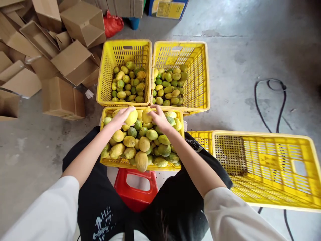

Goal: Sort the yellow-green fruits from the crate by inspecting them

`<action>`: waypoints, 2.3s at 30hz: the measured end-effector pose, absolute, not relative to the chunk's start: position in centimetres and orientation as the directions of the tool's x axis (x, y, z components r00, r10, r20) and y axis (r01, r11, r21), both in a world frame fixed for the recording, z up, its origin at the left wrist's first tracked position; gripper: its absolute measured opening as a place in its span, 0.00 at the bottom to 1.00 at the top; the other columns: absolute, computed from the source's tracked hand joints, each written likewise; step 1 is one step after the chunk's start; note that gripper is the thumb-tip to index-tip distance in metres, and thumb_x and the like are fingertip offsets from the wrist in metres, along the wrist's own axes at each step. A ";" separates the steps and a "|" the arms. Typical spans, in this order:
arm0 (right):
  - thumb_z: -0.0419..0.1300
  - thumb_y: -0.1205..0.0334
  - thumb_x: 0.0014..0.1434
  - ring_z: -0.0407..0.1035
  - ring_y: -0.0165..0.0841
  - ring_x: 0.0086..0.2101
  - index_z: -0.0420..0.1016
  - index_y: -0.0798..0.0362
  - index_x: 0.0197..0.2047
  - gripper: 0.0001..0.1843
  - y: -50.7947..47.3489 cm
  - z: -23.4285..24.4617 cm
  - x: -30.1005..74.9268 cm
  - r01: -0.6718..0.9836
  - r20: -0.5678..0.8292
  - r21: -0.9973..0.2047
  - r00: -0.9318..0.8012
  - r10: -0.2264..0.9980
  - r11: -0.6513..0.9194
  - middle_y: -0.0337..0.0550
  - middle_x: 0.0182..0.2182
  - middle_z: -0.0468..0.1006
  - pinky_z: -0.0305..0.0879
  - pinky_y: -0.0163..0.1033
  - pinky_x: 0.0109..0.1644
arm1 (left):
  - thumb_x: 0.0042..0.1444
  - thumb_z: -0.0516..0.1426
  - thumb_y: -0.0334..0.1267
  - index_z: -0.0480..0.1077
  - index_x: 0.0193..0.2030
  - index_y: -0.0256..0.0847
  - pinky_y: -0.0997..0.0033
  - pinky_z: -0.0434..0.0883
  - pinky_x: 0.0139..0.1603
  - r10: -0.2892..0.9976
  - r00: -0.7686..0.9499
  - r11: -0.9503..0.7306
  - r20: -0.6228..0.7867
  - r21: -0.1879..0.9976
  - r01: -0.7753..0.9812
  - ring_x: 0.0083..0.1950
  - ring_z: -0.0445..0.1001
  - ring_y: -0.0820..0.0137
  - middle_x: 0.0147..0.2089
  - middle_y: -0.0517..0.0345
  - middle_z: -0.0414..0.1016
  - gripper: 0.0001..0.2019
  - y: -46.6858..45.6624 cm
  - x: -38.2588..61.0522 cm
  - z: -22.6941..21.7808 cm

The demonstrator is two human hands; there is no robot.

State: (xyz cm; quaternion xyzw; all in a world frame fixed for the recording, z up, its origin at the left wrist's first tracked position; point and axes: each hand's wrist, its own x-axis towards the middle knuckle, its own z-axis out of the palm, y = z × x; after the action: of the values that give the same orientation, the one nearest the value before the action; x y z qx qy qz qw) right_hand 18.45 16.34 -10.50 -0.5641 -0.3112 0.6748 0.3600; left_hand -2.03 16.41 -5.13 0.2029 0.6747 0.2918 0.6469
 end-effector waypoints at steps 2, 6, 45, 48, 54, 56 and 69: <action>0.67 0.59 0.67 0.78 0.36 0.37 0.73 0.43 0.51 0.11 16.5 -9.6 18.1 -0.329 -0.580 -0.713 -0.221 0.784 -0.620 0.32 0.38 0.81 0.75 0.36 0.42 | 0.76 0.66 0.45 0.82 0.50 0.44 0.67 0.87 0.41 0.653 -0.046 0.739 -0.756 0.650 -0.175 0.48 0.92 0.54 0.36 0.53 0.84 0.07 17.0 -1.5 -4.2; 0.74 0.54 0.72 0.83 0.35 0.38 0.74 0.43 0.52 0.14 16.3 -7.8 17.1 -0.543 -0.583 -0.551 -0.293 0.758 -0.633 0.32 0.38 0.82 0.80 0.35 0.41 | 0.77 0.68 0.50 0.82 0.55 0.42 0.65 0.88 0.43 0.633 -0.003 0.723 -0.774 0.593 -0.354 0.43 0.92 0.56 0.35 0.54 0.84 0.14 17.7 -1.0 -2.9; 0.76 0.50 0.76 0.84 0.36 0.38 0.80 0.45 0.46 0.13 16.3 -5.3 17.4 -0.625 -0.746 -0.438 -0.148 0.649 -0.646 0.37 0.33 0.84 0.92 0.41 0.53 | 0.73 0.69 0.41 0.77 0.44 0.48 0.67 0.85 0.45 0.536 -0.105 0.638 -0.838 0.484 -0.599 0.40 0.84 0.62 0.34 0.61 0.80 0.06 16.8 1.1 -3.3; 0.79 0.55 0.73 0.82 0.33 0.36 0.78 0.44 0.45 0.14 16.4 -5.6 17.6 -0.674 -0.746 -0.421 -0.123 0.654 -0.607 0.34 0.34 0.84 0.93 0.39 0.50 | 0.74 0.64 0.39 0.80 0.47 0.50 0.69 0.82 0.37 0.515 -0.071 0.628 -0.854 0.433 -0.647 0.37 0.83 0.62 0.33 0.59 0.79 0.02 16.8 1.1 -3.1; 0.69 0.49 0.75 0.85 0.36 0.36 0.78 0.45 0.45 0.11 17.6 -8.3 19.4 -0.733 -0.692 -0.426 -0.113 0.713 -0.530 0.38 0.34 0.86 0.84 0.34 0.34 | 0.76 0.63 0.37 0.83 0.56 0.49 0.68 0.86 0.43 0.482 -0.022 0.574 -0.876 0.335 -0.747 0.39 0.87 0.62 0.40 0.57 0.85 0.08 17.2 0.4 -3.7; 0.66 0.50 0.76 0.85 0.36 0.36 0.78 0.46 0.44 0.10 17.9 -9.2 20.1 -0.733 -0.690 -0.433 -0.105 0.717 -0.524 0.40 0.35 0.87 0.80 0.33 0.31 | 0.76 0.65 0.40 0.82 0.56 0.49 0.68 0.86 0.43 0.463 -0.045 0.569 -0.885 0.336 -0.751 0.38 0.87 0.62 0.41 0.56 0.85 0.06 17.4 0.1 -3.9; 0.74 0.40 0.76 0.85 0.37 0.40 0.79 0.44 0.45 0.19 18.3 -9.4 20.7 -0.597 -0.645 -0.629 0.044 0.763 -0.497 0.37 0.37 0.82 0.91 0.42 0.44 | 0.77 0.67 0.40 0.72 0.42 0.46 0.66 0.87 0.49 0.499 -0.174 0.574 -0.849 0.474 -0.668 0.36 0.79 0.69 0.36 0.62 0.77 0.11 17.3 0.9 -2.7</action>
State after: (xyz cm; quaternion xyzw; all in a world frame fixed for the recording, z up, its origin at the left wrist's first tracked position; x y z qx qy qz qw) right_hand 20.70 18.26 -9.40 -0.5260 -0.0789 0.6870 0.4952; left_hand 0.94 17.29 -2.66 -0.0687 0.6152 0.4565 0.6390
